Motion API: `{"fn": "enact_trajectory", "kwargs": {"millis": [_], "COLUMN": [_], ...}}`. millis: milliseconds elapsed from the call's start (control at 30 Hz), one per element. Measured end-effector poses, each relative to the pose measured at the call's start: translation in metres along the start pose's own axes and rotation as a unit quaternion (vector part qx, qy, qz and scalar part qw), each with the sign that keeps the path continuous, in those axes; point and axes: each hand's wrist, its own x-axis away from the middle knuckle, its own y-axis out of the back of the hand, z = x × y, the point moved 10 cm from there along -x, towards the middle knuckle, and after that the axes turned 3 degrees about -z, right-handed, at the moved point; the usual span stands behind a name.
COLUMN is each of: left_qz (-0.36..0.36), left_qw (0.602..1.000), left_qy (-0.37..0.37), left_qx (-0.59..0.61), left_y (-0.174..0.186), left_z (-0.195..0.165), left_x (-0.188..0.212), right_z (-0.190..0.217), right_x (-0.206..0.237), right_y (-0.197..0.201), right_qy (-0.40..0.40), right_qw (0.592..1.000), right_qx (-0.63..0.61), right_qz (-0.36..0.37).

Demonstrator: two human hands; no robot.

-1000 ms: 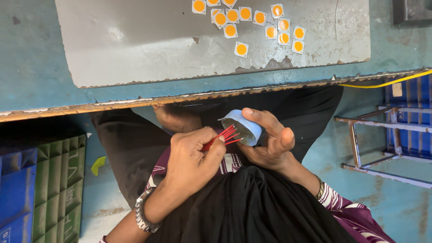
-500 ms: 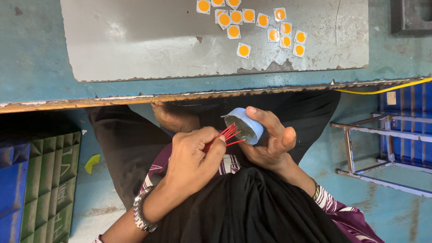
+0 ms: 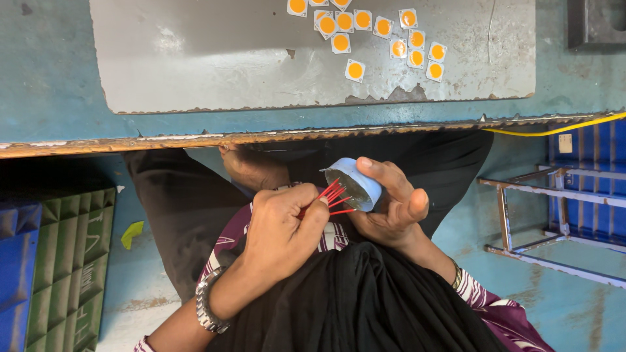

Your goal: The person sits at a factory workbench preparing wire ends for LED assembly. They dip the ends of black and red wires one at a time into a blue cup of flux paste, strip and twist the wire ends with pliers, and finally pick up a soldering iron to tin the stripped ends.

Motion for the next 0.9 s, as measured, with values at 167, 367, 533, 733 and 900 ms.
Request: {"fn": "enact_trajectory", "kwargs": {"millis": [167,367,533,733,900], "left_qz": [0.009,0.011,0.011,0.01,0.004], "left_qw": [1.0,1.0,1.0,1.0,1.0], "left_qy": [0.007,-0.005,0.001,-0.007,0.013], "left_qx": [-0.004,0.005,-0.005,0.004,0.015], "left_y": [-0.003,-0.004,-0.005,-0.003,-0.001], "left_z": [0.002,-0.001,0.0,-0.003,0.0], "left_x": [0.001,0.0,0.0,-0.001,0.0], "right_z": [0.002,0.003,0.005,0.001,-0.015], "right_x": [0.003,0.004,0.003,0.005,0.009], "right_y": [-0.001,0.0,0.0,0.002,0.008], "right_qy": [0.004,0.011,0.019,0.01,-0.055], "right_qw": [1.0,1.0,0.999,1.0,0.998], "right_qx": [0.005,0.018,0.023,0.014,-0.02], "right_qz": [0.007,0.005,0.021,0.017,0.012]}}
